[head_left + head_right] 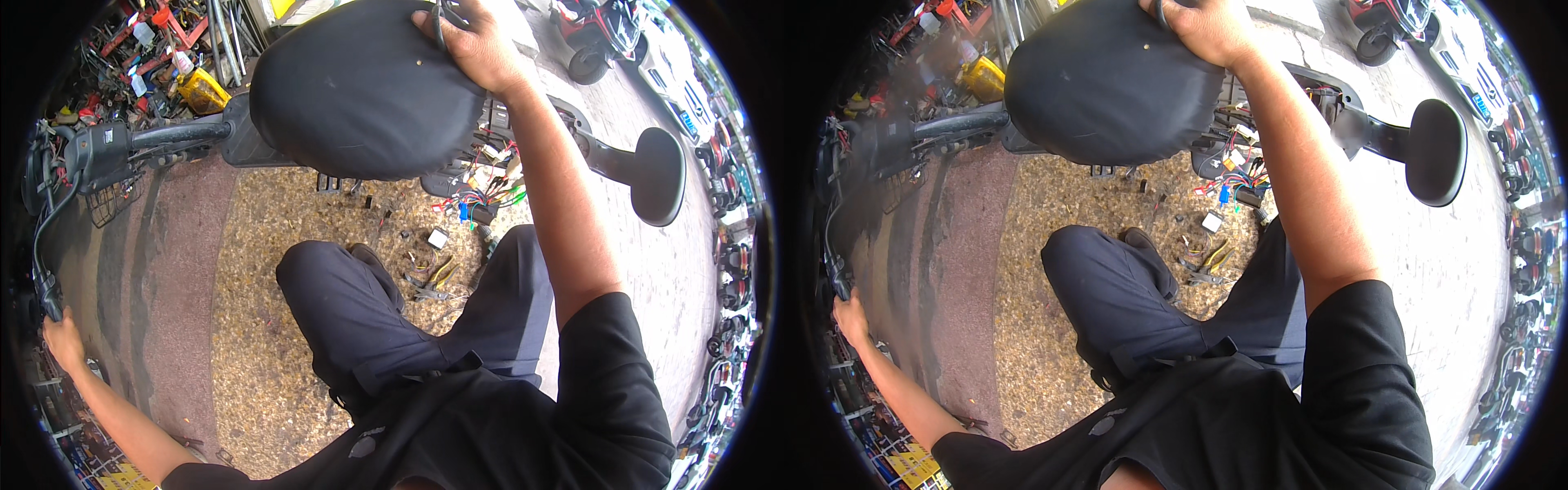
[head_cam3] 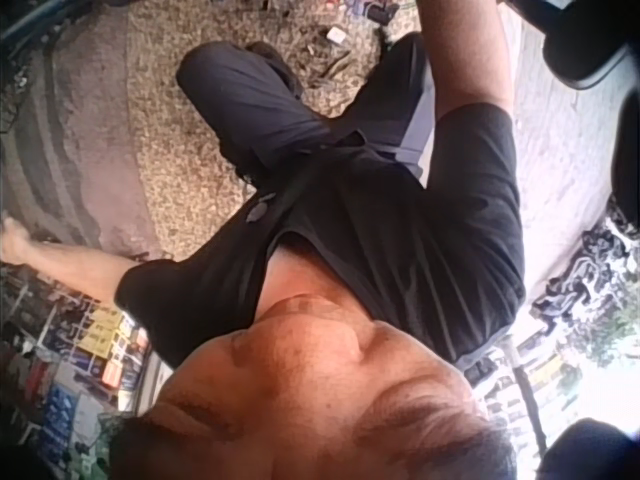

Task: The person sits on the ground and works on the exposed wiring under the seat of a scooter. They use pliers to strip and connect wires, then wrap connections with electrical tape. The person repeatedly lifts and lowers the seat to access the wiring.

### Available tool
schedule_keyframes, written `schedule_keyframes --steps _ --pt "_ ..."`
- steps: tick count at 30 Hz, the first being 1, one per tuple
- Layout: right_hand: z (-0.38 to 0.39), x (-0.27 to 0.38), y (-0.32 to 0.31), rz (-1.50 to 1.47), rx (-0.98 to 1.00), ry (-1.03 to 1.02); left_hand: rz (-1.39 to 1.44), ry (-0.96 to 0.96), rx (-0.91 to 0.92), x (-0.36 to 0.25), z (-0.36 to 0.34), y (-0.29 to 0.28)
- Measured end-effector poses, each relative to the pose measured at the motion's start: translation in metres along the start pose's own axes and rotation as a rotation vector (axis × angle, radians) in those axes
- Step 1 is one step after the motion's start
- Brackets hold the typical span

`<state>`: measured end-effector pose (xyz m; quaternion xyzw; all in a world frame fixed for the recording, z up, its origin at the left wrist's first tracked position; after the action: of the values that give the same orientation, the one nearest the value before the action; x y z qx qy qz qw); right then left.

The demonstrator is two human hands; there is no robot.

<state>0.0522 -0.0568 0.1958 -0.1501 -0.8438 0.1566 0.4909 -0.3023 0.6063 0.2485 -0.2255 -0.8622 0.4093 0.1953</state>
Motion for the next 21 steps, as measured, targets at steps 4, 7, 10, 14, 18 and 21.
schedule_keyframes --steps 4,7,10,14,18,21 --pt "0.003 0.003 -0.004 0.018 0.024 0.004 0.001 0.014 -0.001 0.000 0.000 0.000" --pt "0.001 0.005 -0.003 0.093 0.017 0.010 -0.033 0.031 -0.049 -0.004 0.002 -0.004" --pt "0.002 0.007 -0.003 0.070 0.009 -0.029 -0.004 0.029 -0.009 -0.007 0.003 -0.008" --pt "0.004 0.007 -0.011 -0.031 0.043 -0.023 -0.010 0.014 0.035 -0.005 0.000 -0.006" --pt "0.014 0.006 -0.038 -0.225 -0.182 -0.093 -0.014 0.067 -0.067 0.006 -0.007 0.005" --pt "0.063 -0.001 -0.068 -0.271 -0.351 -0.148 -0.009 0.104 -0.102 0.018 -0.012 0.013"
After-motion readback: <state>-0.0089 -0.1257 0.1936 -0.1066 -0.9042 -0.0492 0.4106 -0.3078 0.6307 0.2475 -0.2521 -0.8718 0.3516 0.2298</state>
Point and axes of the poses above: each hand's wrist, its own z-axis away from the middle knuckle, its own y-axis out of the palm, x = y × z, the point moved 3 cm from there along -z, towards the middle knuckle, and after that the axes turned 2 degrees about -x, right-handed, at the moved point
